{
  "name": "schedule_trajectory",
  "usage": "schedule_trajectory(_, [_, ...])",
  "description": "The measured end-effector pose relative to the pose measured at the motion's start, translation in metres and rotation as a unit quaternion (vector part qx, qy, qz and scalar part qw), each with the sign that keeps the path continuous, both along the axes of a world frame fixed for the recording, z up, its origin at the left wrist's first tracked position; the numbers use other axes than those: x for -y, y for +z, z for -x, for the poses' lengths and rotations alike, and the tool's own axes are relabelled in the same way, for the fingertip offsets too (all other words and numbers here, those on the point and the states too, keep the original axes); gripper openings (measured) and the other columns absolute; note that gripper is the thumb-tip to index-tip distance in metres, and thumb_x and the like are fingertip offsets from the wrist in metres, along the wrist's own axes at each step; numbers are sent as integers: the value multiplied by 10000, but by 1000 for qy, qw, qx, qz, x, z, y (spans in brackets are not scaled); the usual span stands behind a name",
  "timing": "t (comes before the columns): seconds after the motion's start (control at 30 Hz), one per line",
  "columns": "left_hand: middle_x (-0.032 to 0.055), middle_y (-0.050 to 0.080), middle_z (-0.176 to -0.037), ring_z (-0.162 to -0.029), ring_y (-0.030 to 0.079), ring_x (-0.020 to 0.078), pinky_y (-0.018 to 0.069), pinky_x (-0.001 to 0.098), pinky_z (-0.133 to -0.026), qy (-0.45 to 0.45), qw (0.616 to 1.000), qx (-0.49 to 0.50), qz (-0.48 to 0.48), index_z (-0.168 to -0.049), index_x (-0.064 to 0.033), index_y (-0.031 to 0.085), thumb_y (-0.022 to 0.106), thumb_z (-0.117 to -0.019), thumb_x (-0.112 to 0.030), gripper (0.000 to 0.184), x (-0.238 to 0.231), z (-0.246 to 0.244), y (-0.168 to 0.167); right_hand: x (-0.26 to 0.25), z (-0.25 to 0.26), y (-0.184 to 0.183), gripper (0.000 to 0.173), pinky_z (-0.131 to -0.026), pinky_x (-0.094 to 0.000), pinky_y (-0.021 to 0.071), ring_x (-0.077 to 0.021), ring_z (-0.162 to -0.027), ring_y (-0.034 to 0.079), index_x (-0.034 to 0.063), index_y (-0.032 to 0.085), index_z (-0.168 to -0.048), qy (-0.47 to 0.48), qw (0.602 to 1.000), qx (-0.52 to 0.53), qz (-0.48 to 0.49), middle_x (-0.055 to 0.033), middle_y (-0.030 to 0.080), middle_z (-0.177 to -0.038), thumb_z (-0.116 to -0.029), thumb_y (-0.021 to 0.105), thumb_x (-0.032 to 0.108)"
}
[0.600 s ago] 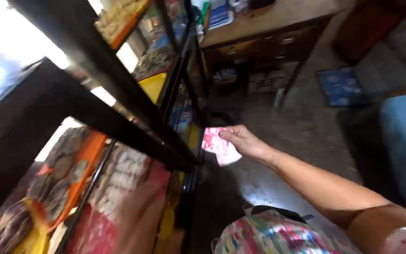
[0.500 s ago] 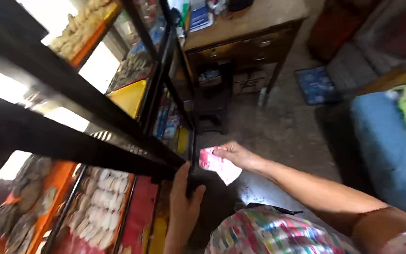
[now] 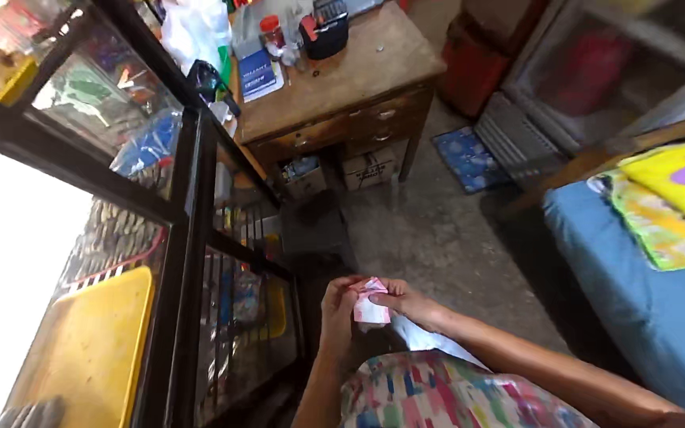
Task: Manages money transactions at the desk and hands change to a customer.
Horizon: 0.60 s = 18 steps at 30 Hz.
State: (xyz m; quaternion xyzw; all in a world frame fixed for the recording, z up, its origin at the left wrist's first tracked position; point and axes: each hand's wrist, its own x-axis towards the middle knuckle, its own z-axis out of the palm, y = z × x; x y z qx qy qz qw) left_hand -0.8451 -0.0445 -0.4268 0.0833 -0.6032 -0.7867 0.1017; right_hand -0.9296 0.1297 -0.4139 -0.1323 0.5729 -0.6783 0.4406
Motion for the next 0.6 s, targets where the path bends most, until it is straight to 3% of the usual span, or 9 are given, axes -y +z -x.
schedule_trajectory(0.03, [176, 643, -1305, -1146, 661, 207, 559, 391, -988, -48, 997, 12, -52, -1410, 98, 432, 608, -990, -265, 583, 5, 26, -6, 5, 19, 2, 241, -710, -344, 629, -150, -801, 724, 26, 622, -1224, -11, 1000, -13, -24, -62, 737, -977, -1016, 608, 147])
schedule_trajectory(0.1, [183, 632, -1326, -1155, 661, 219, 557, 402, -998, -77, 985, 63, -142, -1480, 70, 364, 580, -978, -186, 604, 10, 68, -8, 15, 51, 8, 223, -671, -290, 600, -97, -757, 694, 42, 634, -1205, -7, 998, -32, -59, -24, 724, -931, -1006, 619, 142])
schedule_trajectory(0.17, [192, 712, -1179, -1048, 717, 257, 594, 425, -929, -18, 955, 124, -267, -1329, 53, 532, 442, -1073, -121, 323, 12, 112, -8, 25, 83, 8, 190, -614, -257, 568, -64, -688, 656, 48, 645, -1169, -4, 997, -39, -73, 1, 702, -870, -1007, 598, 138])
schedule_trajectory(0.2, [191, 728, -1114, -999, 733, 270, 608, 429, -891, 20, 927, 161, -337, -1268, 40, 546, 388, -1105, -146, 294, 14, 133, -8, 28, 97, 5, 172, -619, -264, 569, -69, -688, 658, 41, 647, -1140, -6, 995, -39, -87, -4, 696, -853, -1018, 580, 142])
schedule_trajectory(0.27, [101, 710, -954, -852, 724, 201, 620, 365, -770, 81, 875, 231, -418, -1181, -52, 545, 372, -1115, -212, 245, 21, 176, -13, 33, 127, -4, 205, -669, -303, 588, -96, -717, 673, 20, 653, -1094, -3, 989, -60, -134, -35, 686, -842, -1051, 545, 189])
schedule_trajectory(0.33, [51, 663, -806, -709, 684, 160, 607, 335, -667, 113, 854, 266, -433, -1076, -84, 547, 384, -1110, -227, 220, 30, 218, -23, 40, 160, -21, 277, -713, -366, 594, -149, -747, 679, -2, 649, -1112, 26, 976, -110, -187, -89, 677, -862, -1066, 513, 235])
schedule_trajectory(0.43, [22, 628, -749, -669, 655, 143, 596, 321, -668, 117, 847, 258, -450, -1007, -105, 540, 344, -1119, -237, 262, 47, 270, -48, 53, 212, -41, 296, -742, -419, 564, -205, -762, 660, -15, 649, -1108, 58, 955, -161, -242, -132, 659, -859, -1073, 488, 230])
schedule_trajectory(0.5, [42, 644, -793, -707, 667, 164, 599, 342, -685, 131, 849, 264, -439, -1045, -95, 544, 355, -1118, -243, 251, 56, 311, -59, 64, 256, -48, 288, -821, -448, 551, -245, -851, 669, -39, 641, -1159, 39, 952, -176, -247, -172, 674, -936, -1067, 497, 192])
schedule_trajectory(0.6, [81, 673, -923, -821, 680, 185, 594, 377, -755, 112, 873, 270, -391, -1202, -73, 529, 391, -1111, -227, 225, 65, 367, -61, 87, 311, -45, 375, -919, -410, 578, -227, -998, 701, -20, 550, -1345, -24, 960, -186, -207, -180, 680, -1185, -1030, 568, 183])
